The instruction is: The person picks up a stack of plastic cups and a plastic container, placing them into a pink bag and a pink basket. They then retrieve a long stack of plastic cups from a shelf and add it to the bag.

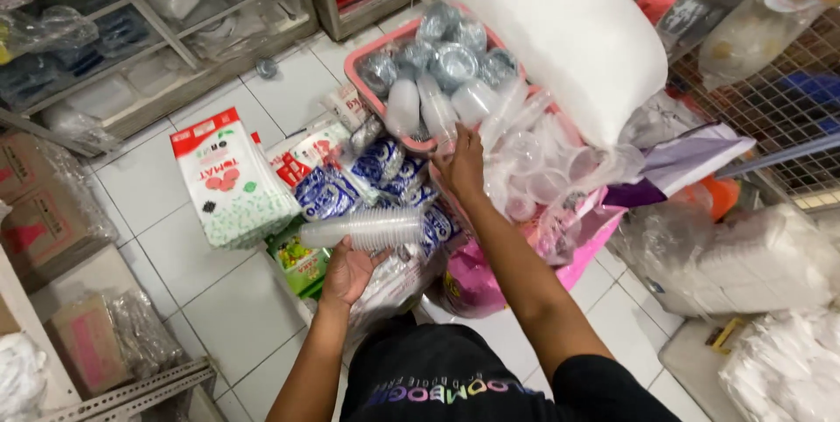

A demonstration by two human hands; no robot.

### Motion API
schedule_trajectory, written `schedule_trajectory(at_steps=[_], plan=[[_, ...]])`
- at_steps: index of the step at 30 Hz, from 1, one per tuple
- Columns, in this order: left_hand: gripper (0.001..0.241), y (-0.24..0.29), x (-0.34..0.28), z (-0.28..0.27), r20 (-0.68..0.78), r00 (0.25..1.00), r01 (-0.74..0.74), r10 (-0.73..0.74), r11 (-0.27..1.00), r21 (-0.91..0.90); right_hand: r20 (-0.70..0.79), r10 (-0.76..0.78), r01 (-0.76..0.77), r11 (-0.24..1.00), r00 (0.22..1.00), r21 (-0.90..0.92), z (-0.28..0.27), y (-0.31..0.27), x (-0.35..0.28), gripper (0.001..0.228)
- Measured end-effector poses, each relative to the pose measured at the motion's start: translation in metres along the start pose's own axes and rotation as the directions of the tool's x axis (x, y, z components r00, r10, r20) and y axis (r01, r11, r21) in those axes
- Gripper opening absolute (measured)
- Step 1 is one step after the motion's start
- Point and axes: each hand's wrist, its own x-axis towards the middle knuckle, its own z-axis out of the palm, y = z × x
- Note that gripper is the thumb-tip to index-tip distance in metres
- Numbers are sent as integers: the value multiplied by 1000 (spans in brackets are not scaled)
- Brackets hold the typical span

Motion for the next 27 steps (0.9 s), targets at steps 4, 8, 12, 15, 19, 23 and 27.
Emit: schedule_trajectory(at_steps=[4,8,12,15,19,23,27], plan=[[77,1,13,-10,-49,999,-19,20,1000,13,38,220,-220,976,975,-6,24,-3,3,62],[74,-9,22,-11,-16,1000,-8,8,1000,-17,14,169,-169,981,986,94,29,19,-6,47],[69,-26,28,-11,11,999,52,-51,998,-26,-64,68,-55,982,996,181,8,39,-25,32],[67,-42,36,-11,31,992,121,-120,992,-37,-17,238,-220,919,971,328,-42,45,-38,35],[68,-67,49,-2,60,980,192,-191,981,-4,155,600,-552,564,785,615,-135,64,-93,35],[73,-106,57,30,102,958,262,-267,964,53,199,590,-536,475,782,698,-225,73,-170,28],[76,-166,47,68,225,870,425,-438,899,105,328,679,-611,223,656,760,-292,73,-239,35]])
